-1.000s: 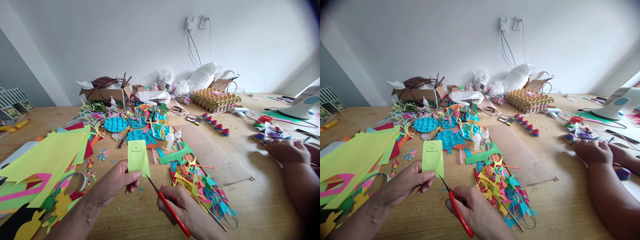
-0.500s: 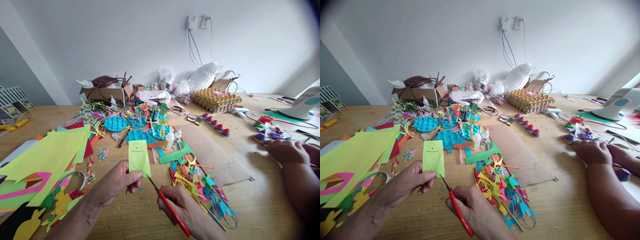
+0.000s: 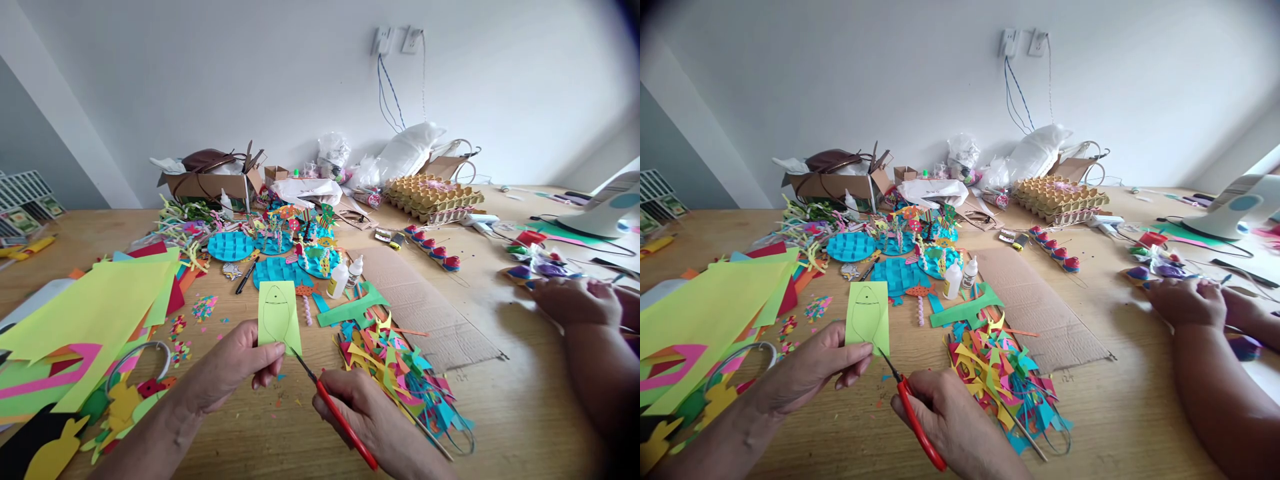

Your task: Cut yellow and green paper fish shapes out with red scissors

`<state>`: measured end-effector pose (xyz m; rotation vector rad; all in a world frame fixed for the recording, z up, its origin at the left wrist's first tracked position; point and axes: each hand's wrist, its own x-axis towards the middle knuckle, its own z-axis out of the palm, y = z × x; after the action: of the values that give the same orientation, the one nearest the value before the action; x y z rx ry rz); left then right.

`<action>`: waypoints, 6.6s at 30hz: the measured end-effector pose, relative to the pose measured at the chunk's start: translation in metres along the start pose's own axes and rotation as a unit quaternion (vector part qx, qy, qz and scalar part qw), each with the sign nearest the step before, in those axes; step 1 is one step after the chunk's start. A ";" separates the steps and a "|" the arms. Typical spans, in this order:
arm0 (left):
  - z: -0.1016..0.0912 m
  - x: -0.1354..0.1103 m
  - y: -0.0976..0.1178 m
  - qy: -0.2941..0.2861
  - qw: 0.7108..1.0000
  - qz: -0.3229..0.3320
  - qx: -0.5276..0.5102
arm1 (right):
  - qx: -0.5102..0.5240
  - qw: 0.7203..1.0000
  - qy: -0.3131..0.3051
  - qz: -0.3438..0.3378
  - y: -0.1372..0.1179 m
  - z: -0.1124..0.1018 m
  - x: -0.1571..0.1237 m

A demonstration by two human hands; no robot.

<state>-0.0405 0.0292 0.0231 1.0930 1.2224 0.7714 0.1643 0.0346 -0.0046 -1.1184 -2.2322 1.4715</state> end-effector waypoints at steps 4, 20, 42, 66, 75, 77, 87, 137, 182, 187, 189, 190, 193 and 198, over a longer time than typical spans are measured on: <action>0.000 0.000 0.000 0.004 1.000 0.000 0.002 | -0.014 1.000 0.008 -0.008 -0.002 -0.001 -0.001; 0.002 -0.001 0.000 -0.028 0.999 -0.015 0.032 | -0.022 1.000 0.012 -0.013 0.003 0.003 0.000; -0.005 0.001 0.000 0.002 0.997 0.053 0.055 | -0.034 0.998 0.043 -0.036 0.004 0.005 0.005; -0.002 0.006 -0.008 0.005 0.988 0.097 -0.119 | 0.027 0.999 0.031 -0.033 0.007 0.007 0.008; -0.005 0.006 -0.016 0.024 0.992 0.094 -0.074 | 0.017 0.999 0.009 -0.027 0.004 0.003 0.003; -0.004 0.006 -0.014 0.033 0.993 0.092 -0.063 | 0.021 1.000 0.007 -0.020 0.002 0.001 0.002; 0.005 0.004 -0.010 0.047 0.990 0.099 -0.086 | 0.039 0.999 0.019 -0.019 0.006 0.006 0.005; 0.030 0.009 -0.013 0.093 0.973 0.115 -0.178 | 0.354 0.935 0.031 0.015 0.008 0.039 0.011; 0.051 0.010 -0.021 0.136 0.959 0.072 -0.236 | 0.360 0.925 0.124 -0.007 0.010 0.049 0.015; 0.051 0.011 -0.023 0.132 0.961 0.066 -0.234 | 0.358 0.924 0.135 -0.020 0.015 0.053 0.015; 0.051 0.011 -0.023 0.128 0.961 0.066 -0.236 | 0.359 0.923 0.139 -0.026 0.017 0.055 0.016; 0.052 0.010 -0.024 0.126 0.961 0.067 -0.237 | 0.360 0.922 0.140 -0.027 0.017 0.056 0.016; 0.053 0.010 -0.023 0.127 0.959 0.067 -0.243 | 0.360 0.922 0.138 -0.021 0.018 0.056 0.016; 0.054 0.012 -0.024 0.127 0.957 0.064 -0.253 | 0.363 0.921 0.138 -0.019 0.017 0.056 0.016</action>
<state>0.0129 0.0201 -0.0039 0.6653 1.0823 1.2762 0.1293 0.0116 -0.0478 -0.9366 -1.3156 1.7649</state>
